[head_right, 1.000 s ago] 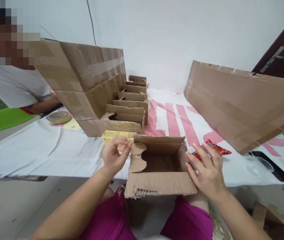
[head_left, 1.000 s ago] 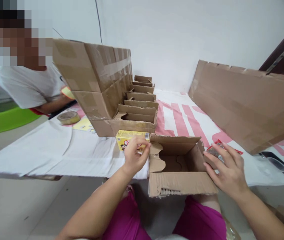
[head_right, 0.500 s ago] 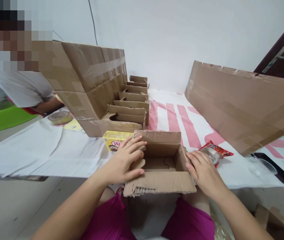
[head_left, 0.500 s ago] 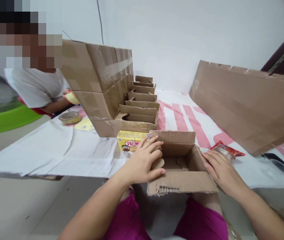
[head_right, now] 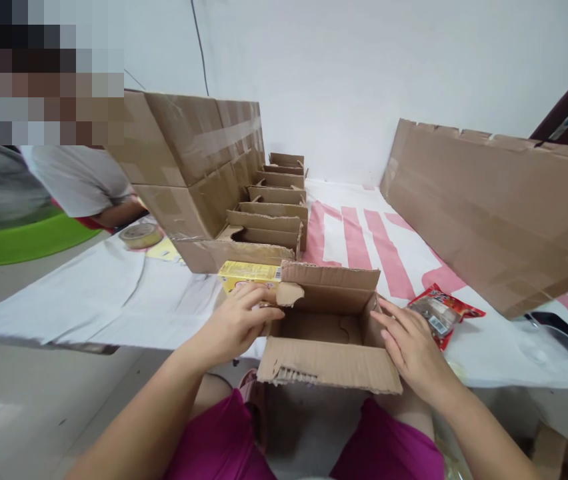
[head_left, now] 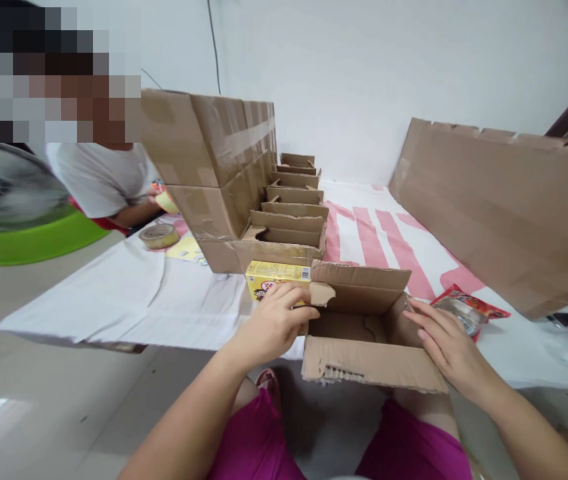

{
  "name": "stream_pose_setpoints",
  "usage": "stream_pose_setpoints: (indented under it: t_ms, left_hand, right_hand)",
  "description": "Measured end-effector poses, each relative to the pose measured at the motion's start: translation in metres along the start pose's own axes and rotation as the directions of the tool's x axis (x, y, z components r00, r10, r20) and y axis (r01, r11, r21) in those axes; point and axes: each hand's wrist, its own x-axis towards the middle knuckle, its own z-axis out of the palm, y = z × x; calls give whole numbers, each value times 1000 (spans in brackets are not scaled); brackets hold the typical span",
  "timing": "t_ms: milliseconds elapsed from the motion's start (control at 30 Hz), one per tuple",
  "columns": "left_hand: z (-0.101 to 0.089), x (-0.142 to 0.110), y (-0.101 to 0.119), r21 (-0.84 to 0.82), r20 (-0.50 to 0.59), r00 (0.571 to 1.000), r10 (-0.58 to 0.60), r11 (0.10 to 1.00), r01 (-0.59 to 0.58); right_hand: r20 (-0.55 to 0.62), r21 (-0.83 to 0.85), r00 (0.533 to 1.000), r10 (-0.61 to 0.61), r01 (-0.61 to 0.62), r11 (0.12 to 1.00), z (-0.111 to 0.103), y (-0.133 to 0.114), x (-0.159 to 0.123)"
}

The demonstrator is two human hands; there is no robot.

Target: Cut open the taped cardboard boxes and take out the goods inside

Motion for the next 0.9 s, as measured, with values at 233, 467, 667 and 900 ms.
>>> stream_pose_setpoints:
  t_ms: [233,467,667,900]
  left_hand:
    - [11,3,6,202,79,987,-138,972,120]
    - [8,1,-5,154,120,936,-330,938,311]
    - [11,3,-16,-82,113,961,-253,961,263]
    - [29,8,-33,-490,132,988,-84,861,139]
  right_hand:
    - [53,51,996,70,-73,996,4,0,-6]
    - [129,108,991,-44,30,994,-8,-4,2]
    - [230,124,973,7,-36,992,-4,1,11]
    - [209,223,976,64,-111,969,15,18,12]
